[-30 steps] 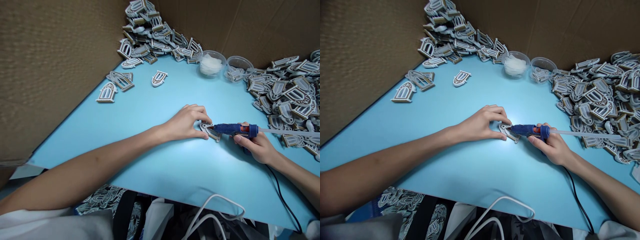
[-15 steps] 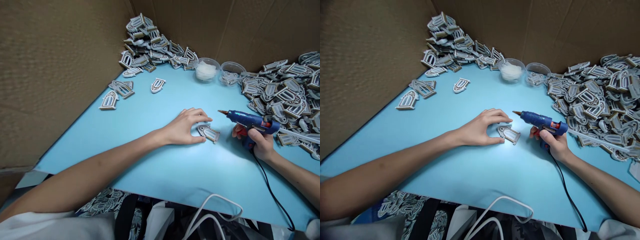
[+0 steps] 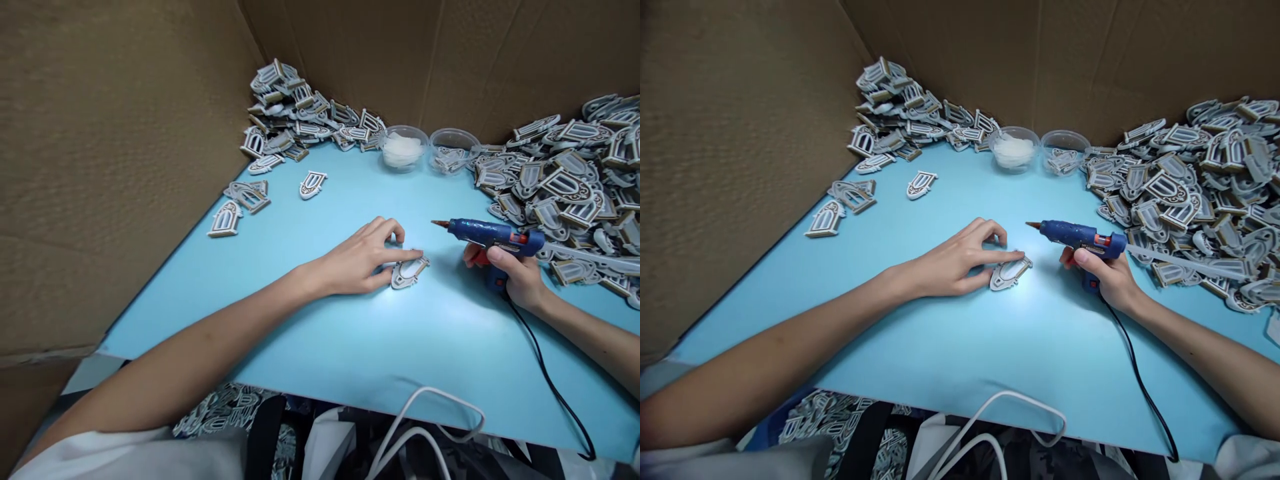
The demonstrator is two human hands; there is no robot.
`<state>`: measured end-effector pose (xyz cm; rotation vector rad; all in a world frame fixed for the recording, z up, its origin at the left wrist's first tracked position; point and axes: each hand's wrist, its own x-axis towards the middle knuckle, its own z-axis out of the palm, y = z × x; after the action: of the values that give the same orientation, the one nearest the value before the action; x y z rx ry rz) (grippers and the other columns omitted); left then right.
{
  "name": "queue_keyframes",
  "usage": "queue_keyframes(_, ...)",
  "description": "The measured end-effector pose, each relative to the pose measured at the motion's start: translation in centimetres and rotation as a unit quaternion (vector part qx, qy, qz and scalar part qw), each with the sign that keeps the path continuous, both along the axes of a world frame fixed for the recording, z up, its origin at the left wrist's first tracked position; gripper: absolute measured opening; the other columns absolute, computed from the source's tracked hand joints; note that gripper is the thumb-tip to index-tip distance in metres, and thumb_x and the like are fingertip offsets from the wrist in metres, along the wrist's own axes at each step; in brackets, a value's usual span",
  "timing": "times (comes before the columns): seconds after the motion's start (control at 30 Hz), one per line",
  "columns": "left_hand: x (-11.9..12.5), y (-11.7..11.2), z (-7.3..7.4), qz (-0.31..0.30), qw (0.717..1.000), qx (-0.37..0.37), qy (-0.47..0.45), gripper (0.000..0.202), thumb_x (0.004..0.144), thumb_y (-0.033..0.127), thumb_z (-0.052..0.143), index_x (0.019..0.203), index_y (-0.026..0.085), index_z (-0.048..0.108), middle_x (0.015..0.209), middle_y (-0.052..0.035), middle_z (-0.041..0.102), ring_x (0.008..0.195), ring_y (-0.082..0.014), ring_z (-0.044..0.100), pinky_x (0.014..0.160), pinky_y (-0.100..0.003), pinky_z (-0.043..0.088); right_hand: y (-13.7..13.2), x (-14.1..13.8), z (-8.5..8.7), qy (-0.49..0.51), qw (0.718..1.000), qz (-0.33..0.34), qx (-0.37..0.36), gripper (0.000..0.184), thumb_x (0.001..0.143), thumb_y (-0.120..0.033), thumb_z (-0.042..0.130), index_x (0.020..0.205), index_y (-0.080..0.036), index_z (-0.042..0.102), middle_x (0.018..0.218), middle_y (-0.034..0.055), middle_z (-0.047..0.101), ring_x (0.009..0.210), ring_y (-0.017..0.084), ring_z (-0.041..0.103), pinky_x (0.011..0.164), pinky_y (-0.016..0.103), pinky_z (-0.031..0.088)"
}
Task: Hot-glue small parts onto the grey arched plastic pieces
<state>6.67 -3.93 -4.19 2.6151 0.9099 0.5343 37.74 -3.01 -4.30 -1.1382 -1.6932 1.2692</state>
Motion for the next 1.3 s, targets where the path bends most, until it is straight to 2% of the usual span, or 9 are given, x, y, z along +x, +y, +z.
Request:
queue_keyframes(0.1, 0.1, -0.1, 0.1, 0.036, 0.999, 0.012, 0.004, 0.037, 0.094, 0.032, 0.063, 0.128, 0.023, 0.073, 0.126, -0.0145, 0.055, 0.117, -0.0289, 0.050, 0.106, -0.049, 0.047, 0.0, 0.2, -0.2, -0.006, 0.999, 0.029, -0.020, 0.052, 0.079, -0.078, 0.072, 0.082, -0.027, 0.077, 0.090, 0.0098, 0.079, 0.086, 0.033, 0.072, 0.078, 0.048, 0.059)
queue_keyframes(0.2, 0.1, -0.1, 0.0, 0.065, 0.998, 0.006, -0.011, 0.039, 0.090, 0.040, 0.070, 0.123, 0.019, 0.073, 0.126, -0.0146, 0.055, 0.115, -0.0289, 0.050, 0.106, -0.049, 0.046, 0.0, 0.4, -0.5, -0.029, 0.998, 0.054, 0.009, 0.045, 0.084, -0.069, 0.073, 0.082, -0.024, 0.077, 0.086, 0.0077, 0.077, 0.083, 0.029, 0.071, 0.078, 0.044, 0.057)
queue_keyframes(0.33, 0.3, 0.0, -0.4, 0.051, 0.998, -0.028, -0.018, 0.044, 0.093, 0.033, 0.064, 0.135, 0.022, 0.067, 0.126, -0.0128, 0.056, 0.118, -0.0269, 0.050, 0.109, -0.046, 0.045, -0.1, 0.1, -0.1, -0.083, 0.994, 0.066, 0.018, 0.038, 0.087, -0.059, 0.072, 0.083, -0.022, 0.075, 0.078, 0.0058, 0.073, 0.075, 0.025, 0.067, 0.067, 0.037, 0.054)
queue_keyframes(0.5, 0.5, 0.0, -0.6, 0.059, 0.997, -0.039, -0.038, 0.034, 0.093, 0.043, 0.071, 0.116, 0.019, 0.072, 0.121, -0.0114, 0.057, 0.115, -0.0252, 0.052, 0.106, -0.042, 0.045, -0.2, -0.6, 0.5, -0.161, 0.981, 0.109, 0.025, 0.043, 0.090, -0.059, 0.066, 0.074, -0.019, 0.073, 0.069, 0.0055, 0.065, 0.064, 0.020, 0.058, 0.054, 0.031, 0.043)
queue_keyframes(0.6, 0.6, 0.0, -0.7, 0.064, 0.996, -0.044, -0.043, 0.033, 0.091, 0.043, 0.074, 0.113, 0.020, 0.071, 0.120, -0.0103, 0.058, 0.114, -0.0244, 0.053, 0.106, -0.041, 0.045, -0.2, -0.7, 0.4, -0.171, 0.979, 0.111, 0.013, 0.047, 0.091, -0.061, 0.065, 0.071, -0.019, 0.072, 0.065, 0.0047, 0.061, 0.061, 0.019, 0.055, 0.051, 0.029, 0.040)
queue_keyframes(0.93, 0.8, 0.0, -0.9, 0.074, 0.993, -0.069, -0.059, 0.032, 0.090, 0.043, 0.076, 0.112, 0.020, 0.068, 0.119, -0.0089, 0.060, 0.113, -0.0241, 0.055, 0.105, -0.040, 0.044, -0.1, -0.8, 0.3, -0.181, 0.973, 0.136, 0.033, 0.049, 0.094, -0.061, 0.064, 0.070, -0.018, 0.072, 0.064, 0.0024, 0.058, 0.063, 0.018, 0.052, 0.057, 0.030, 0.039)
queue_keyframes(1.13, 0.9, -0.1, -1.0, 0.079, 0.991, -0.076, -0.071, 0.031, 0.089, 0.042, 0.077, 0.110, 0.020, 0.069, 0.117, -0.0085, 0.061, 0.112, -0.0239, 0.055, 0.104, -0.039, 0.044, -0.2, -1.1, 0.8, -0.193, 0.969, 0.145, 0.062, 0.047, 0.096, -0.056, 0.061, 0.065, -0.020, 0.064, 0.065, 0.0015, 0.052, 0.067, 0.018, 0.048, 0.064, 0.033, 0.038)
queue_keyframes(1.3, 1.0, -0.2, -0.9, 0.093, 0.988, -0.091, -0.080, 0.031, 0.088, 0.041, 0.079, 0.109, 0.020, 0.070, 0.117, -0.0080, 0.061, 0.111, -0.0239, 0.055, 0.104, -0.039, 0.044, -0.3, -1.4, 1.2, -0.202, 0.965, 0.149, 0.072, 0.046, 0.096, -0.056, 0.060, 0.066, -0.021, 0.060, 0.068, 0.0030, 0.052, 0.070, 0.020, 0.049, 0.062, 0.033, 0.038)
